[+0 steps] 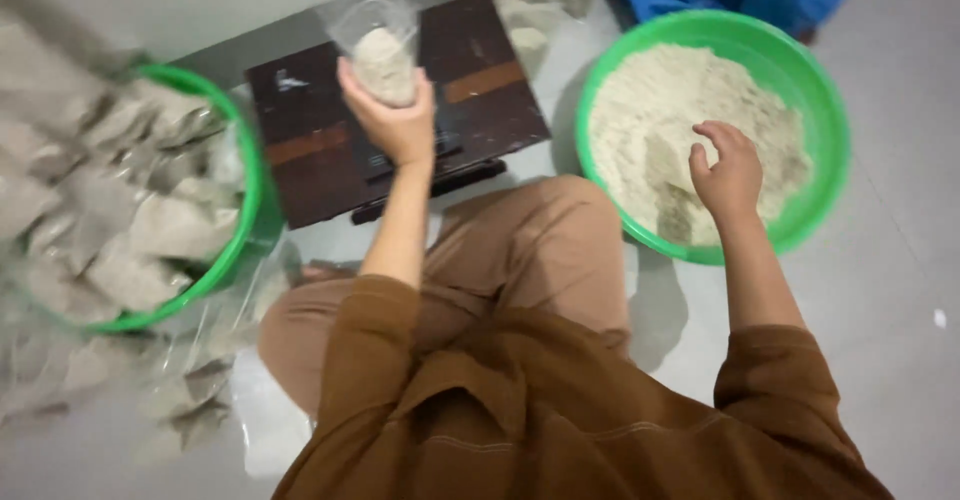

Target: Filling small plastic bags with grain using a scoop, weighing them on a digital scale, and sealing them for distribution.

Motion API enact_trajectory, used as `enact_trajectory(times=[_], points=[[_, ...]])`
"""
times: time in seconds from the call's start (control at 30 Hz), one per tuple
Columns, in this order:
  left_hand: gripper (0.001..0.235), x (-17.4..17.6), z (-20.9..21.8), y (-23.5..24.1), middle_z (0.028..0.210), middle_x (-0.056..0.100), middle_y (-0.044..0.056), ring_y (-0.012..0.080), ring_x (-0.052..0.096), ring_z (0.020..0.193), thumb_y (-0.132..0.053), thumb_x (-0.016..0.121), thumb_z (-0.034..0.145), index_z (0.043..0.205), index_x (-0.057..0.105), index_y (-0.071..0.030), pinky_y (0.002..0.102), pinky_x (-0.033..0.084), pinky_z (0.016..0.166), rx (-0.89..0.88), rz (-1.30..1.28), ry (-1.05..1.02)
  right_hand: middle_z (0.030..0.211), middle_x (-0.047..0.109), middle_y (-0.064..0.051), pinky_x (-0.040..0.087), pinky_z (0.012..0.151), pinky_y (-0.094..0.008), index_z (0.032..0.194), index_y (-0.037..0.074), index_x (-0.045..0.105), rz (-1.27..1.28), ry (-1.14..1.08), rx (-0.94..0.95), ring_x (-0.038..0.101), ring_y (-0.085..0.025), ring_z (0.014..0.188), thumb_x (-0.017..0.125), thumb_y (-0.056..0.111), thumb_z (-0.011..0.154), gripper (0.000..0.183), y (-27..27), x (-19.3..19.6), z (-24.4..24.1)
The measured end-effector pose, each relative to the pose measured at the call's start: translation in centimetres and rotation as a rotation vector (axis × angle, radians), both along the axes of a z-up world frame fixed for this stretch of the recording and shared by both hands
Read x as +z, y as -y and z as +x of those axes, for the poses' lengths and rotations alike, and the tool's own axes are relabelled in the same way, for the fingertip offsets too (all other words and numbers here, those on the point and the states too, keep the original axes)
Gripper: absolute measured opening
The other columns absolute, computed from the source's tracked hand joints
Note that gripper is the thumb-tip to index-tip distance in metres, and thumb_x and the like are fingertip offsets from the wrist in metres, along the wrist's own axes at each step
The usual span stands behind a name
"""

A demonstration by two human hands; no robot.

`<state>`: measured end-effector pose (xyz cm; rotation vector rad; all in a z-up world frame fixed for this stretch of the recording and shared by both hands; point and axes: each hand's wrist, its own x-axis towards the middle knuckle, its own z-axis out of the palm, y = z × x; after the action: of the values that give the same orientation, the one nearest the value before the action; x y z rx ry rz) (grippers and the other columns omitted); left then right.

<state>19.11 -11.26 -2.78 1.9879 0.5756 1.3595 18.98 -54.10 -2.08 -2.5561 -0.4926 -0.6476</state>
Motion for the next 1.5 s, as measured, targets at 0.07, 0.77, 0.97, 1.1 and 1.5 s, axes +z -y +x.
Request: enact_trajectory(times=[0.07,0.77,0.97,1.1,1.5], points=[[0.090,1.2,-0.4,1.7,0.140,0.049,0.018,0.0355,0.058,0.125,-0.023,0.081,0.078,0.148,0.027,-0.009,0.042,0.050,0.106,-0.096,0.049,-0.016,0.117,0.070,-0.009,0.050,0.087,-0.040,0.111,0.008,0.072,-0.165,-0.094,-0.110,0.063,-0.033,0.103,0.065,0.013,0.087,0.025,4.1,-2.4,0.2],[0.081,1.7,6.6,21.4,0.100,0.060,0.010,0.0312,0.058,0.085,-0.022,0.085,0.042,0.115,0.052,-0.010,0.049,0.043,0.080,-0.876,1.158,-0.569,0.086,0.073,-0.005,0.050,0.063,-0.039,0.111,0.019,0.077,-0.113,-0.667,-0.568,0.066,-0.027,0.074,0.065,0.041,0.091,0.032,10.2,-1.3,-4.8],[0.077,-1.4,8.4,23.0,0.082,0.065,0.013,0.0346,0.064,0.071,-0.003,0.088,0.029,0.100,0.059,-0.008,0.063,0.043,0.070,-0.796,1.269,-0.457,0.082,0.072,-0.006,0.053,0.079,-0.051,0.106,0.027,0.076,0.153,-0.745,-0.473,0.068,-0.038,0.092,0.067,0.043,0.091,0.023,9.9,-5.1,-4.7],[0.046,2.2,6.6,22.9,0.071,0.061,0.014,0.0344,0.061,0.062,0.004,0.083,0.046,0.086,0.061,-0.007,0.064,0.042,0.065,-0.719,1.302,-0.299,0.082,0.072,-0.008,0.053,0.078,-0.050,0.107,0.023,0.077,0.168,-0.749,-0.440,0.068,-0.038,0.092,0.067,0.042,0.093,0.025,9.5,-5.8,-4.1],[0.024,1.1,8.0,24.6,0.083,0.063,0.010,0.0290,0.059,0.075,-0.017,0.066,0.075,0.096,0.061,-0.008,0.052,0.042,0.076,-0.644,1.407,-0.476,0.065,0.065,-0.004,0.044,0.053,-0.029,0.102,0.004,0.076,0.319,-0.668,-0.414,0.051,-0.015,0.053,0.069,0.025,0.094,0.024,6.6,-2.3,-4.5]])
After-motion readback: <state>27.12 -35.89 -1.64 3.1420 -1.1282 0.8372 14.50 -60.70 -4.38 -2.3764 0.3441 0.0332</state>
